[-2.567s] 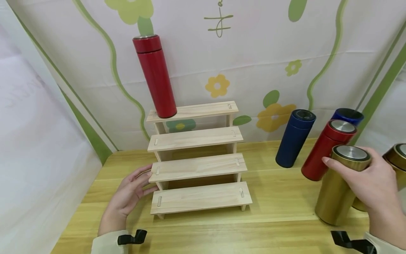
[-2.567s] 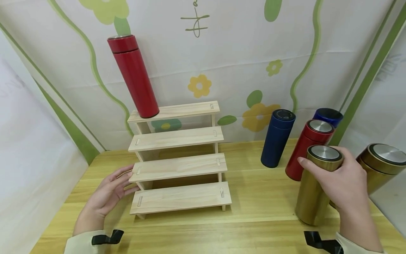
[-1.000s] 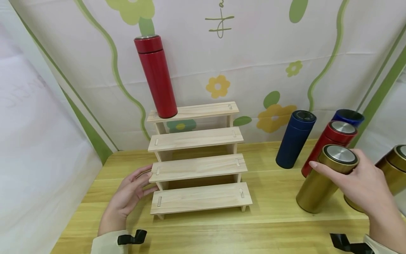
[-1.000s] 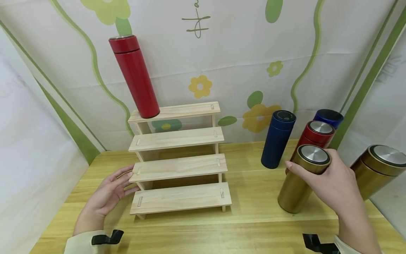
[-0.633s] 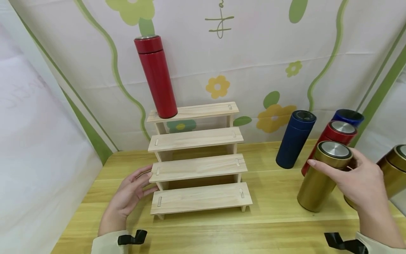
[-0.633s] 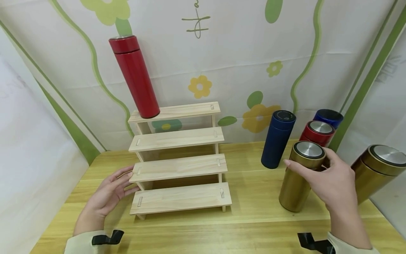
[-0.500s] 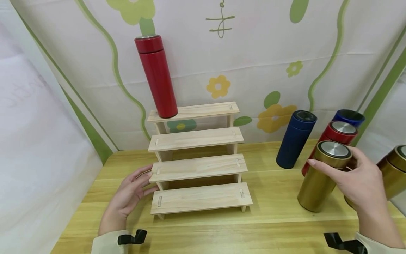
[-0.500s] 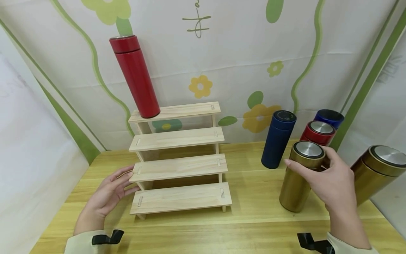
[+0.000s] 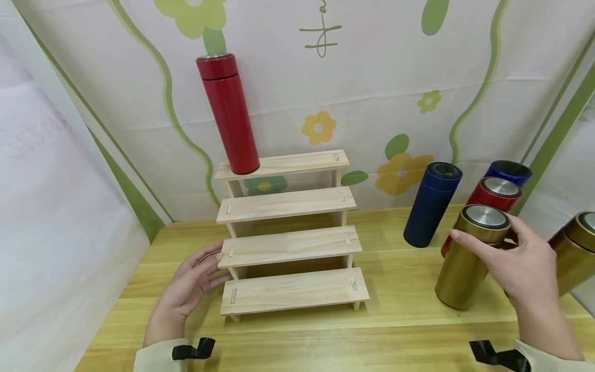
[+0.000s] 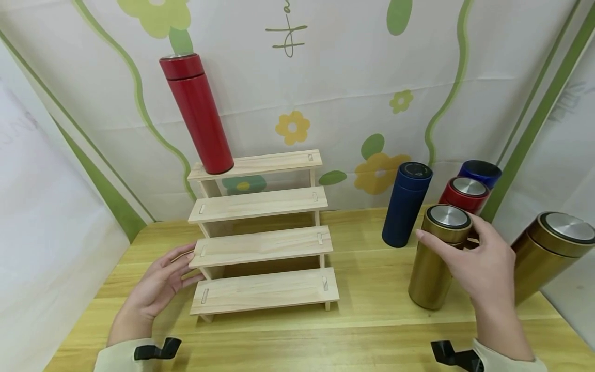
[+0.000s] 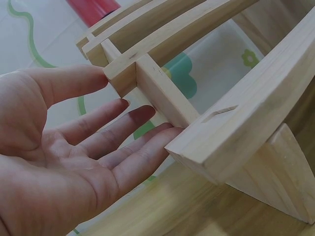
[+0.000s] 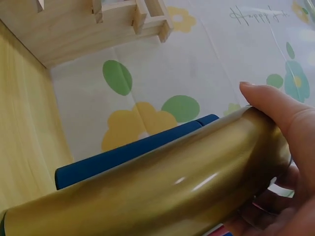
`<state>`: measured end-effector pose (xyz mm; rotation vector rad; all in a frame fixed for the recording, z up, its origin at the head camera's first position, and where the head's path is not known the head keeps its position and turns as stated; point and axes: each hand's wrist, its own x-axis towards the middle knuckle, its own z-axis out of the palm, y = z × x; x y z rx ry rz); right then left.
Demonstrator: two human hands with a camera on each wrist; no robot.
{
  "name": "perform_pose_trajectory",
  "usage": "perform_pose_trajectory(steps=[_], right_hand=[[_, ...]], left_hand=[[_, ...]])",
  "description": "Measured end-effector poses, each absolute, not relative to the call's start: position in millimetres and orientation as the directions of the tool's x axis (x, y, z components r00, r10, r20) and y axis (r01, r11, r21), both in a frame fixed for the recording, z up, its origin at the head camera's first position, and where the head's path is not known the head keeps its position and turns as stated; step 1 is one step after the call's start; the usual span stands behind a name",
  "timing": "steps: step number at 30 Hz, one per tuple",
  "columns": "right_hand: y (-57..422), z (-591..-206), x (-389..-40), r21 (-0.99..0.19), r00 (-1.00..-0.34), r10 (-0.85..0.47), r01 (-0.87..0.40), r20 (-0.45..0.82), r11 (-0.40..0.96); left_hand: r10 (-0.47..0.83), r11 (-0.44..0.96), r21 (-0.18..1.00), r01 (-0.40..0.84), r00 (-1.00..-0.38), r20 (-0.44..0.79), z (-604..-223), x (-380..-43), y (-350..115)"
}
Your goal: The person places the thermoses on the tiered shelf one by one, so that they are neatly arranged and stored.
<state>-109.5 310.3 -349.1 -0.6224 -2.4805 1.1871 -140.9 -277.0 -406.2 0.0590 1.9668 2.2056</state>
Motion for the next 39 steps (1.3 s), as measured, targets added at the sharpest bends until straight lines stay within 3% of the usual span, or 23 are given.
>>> perform_pose_trajectory(steps=[9,13,21,31,39], right_hand=[[292.4,-338.3,-108.9,-0.878,-0.787,0.593,0.154,0.169,0.454],[280.7,-323.8,-109.3,-0.919,-0.791,0.578,0.053,0.2,0.391],[243.6,-286.8,-120.2,-0.902,-0.807,0.466,-0.18,0.364,0.393],[202.6,-245.5,-129.6,-0.8,-0.794,0.285,-0.372,0.537,0.47],[160.9,-222.2,-140.5,-0.748,-0.789,0.11,-0.515,0.604,0.418]], left_hand=[[0.153,-0.094,0.988,-0.124,-0.982,-0.108,-405.6,-140.7,-276.6],[0.163,-0.09,0.988,-0.127,-0.98,-0.111,-403.7,-142.6,-274.0],[0.153,-0.089,0.989,-0.117,-0.983,-0.103,-403.6,-140.5,-275.4],[0.148,-0.081,0.99,-0.117,-0.983,-0.104,-405.4,-140.9,-272.4],[0.159,-0.084,0.991,-0.102,-0.983,-0.088,-407.5,-138.5,-273.1]])
